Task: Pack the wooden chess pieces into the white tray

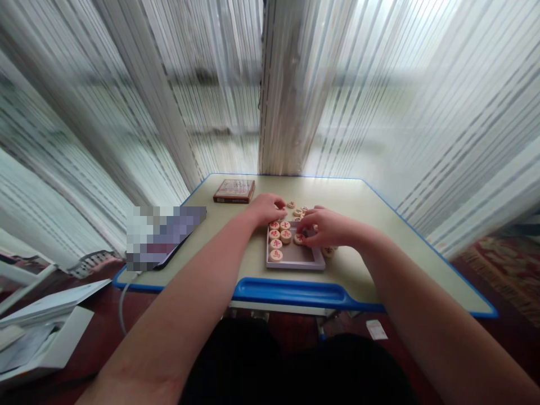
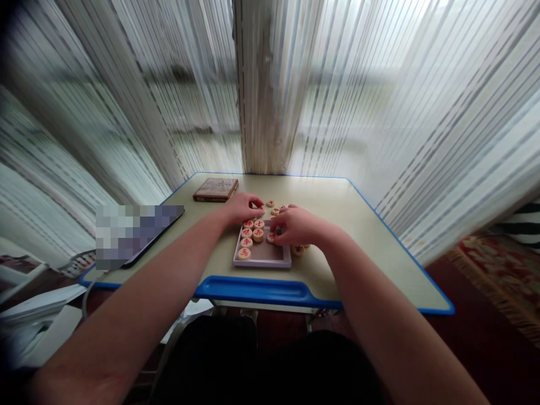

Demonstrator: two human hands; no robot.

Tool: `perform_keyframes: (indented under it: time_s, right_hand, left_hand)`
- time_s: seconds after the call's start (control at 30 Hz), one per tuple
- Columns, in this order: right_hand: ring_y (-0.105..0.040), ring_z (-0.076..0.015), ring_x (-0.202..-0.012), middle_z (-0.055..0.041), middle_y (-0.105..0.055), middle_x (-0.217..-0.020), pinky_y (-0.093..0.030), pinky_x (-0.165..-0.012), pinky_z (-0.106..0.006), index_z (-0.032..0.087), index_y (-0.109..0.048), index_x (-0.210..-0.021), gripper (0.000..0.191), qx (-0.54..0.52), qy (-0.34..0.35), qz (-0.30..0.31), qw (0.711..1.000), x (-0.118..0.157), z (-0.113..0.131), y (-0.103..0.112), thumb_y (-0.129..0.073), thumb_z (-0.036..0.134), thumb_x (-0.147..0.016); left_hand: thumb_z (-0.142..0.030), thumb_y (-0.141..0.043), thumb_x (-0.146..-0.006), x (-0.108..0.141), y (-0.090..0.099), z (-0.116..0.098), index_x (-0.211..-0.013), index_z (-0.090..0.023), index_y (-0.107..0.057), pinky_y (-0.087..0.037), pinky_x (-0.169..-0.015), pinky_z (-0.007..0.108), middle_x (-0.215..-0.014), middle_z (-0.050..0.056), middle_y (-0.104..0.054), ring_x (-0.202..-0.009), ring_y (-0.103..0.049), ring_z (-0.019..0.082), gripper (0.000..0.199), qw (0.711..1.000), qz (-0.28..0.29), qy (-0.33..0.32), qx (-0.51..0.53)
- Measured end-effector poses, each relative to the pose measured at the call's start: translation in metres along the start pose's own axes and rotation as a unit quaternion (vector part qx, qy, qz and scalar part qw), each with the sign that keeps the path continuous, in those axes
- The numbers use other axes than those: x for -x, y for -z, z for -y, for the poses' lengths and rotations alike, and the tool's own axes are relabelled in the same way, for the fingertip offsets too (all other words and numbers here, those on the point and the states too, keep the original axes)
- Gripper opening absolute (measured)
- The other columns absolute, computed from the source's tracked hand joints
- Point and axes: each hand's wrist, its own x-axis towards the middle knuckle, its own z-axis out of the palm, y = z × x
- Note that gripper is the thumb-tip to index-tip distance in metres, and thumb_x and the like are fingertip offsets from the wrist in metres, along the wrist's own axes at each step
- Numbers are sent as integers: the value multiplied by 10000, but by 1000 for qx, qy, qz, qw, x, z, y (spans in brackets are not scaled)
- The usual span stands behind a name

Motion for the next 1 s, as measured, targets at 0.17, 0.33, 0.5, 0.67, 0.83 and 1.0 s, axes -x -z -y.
perform_keyframes:
  time_s: [0.17,0.33,0.5,0.67,0.83,1.0]
  right_hand:
    - [-512,-214,-942,-21,-643,-848,-415,-787,-292,289,-685,-1016,413,-49,-6,40,998,2,-1,0,-581,191,-629]
    - [-522,-233,-934,-48,-631,-834,-430,-766,-301,217,-687,-911,310,-25,-25,41,999,4,3,4,-632,293,-616]
    - [-537,-226,-900,-39,-640,-778,-432,-750,-307,225,-680,-763,214,-26,-21,42,999,3,5,3,-647,404,-650]
    - [-564,-190,-824,-26,-649,-788,-431,-722,-287,237,-690,-838,210,-54,-4,42,998,2,2,0,-650,347,-664]
    - [-567,-157,-750,-13,-647,-795,-430,-678,-260,231,-693,-863,230,-70,6,54,996,3,2,1,-650,335,-662]
    - [-568,-157,-754,-20,-649,-794,-427,-666,-250,212,-694,-844,219,-61,2,51,997,2,3,0,-646,302,-651]
  left_hand:
    - [-365,-621,-661,-1,0,2,-869,-177,-717,-461,-699,260,-854,24,-709,-754,-607,167,297,1000,6,-6,-5]
    - [-364,-620,-656,-1,0,2,-873,-175,-715,-461,-690,254,-850,22,-708,-737,-602,161,303,1000,8,-8,-5]
    - [-362,-611,-656,0,1,1,-873,-170,-713,-461,-677,254,-845,26,-708,-722,-602,158,308,1000,6,-4,0]
    - [-345,-619,-651,-1,0,1,-883,-172,-711,-460,-679,248,-858,20,-710,-734,-604,155,304,1000,9,4,9]
    - [-364,-617,-656,-1,0,1,-888,-173,-714,-459,-672,254,-847,26,-707,-724,-598,158,316,1000,11,10,3]
    - [-364,-618,-660,0,1,-1,-884,-166,-713,-455,-677,258,-829,30,-702,-719,-595,160,313,1000,12,8,2]
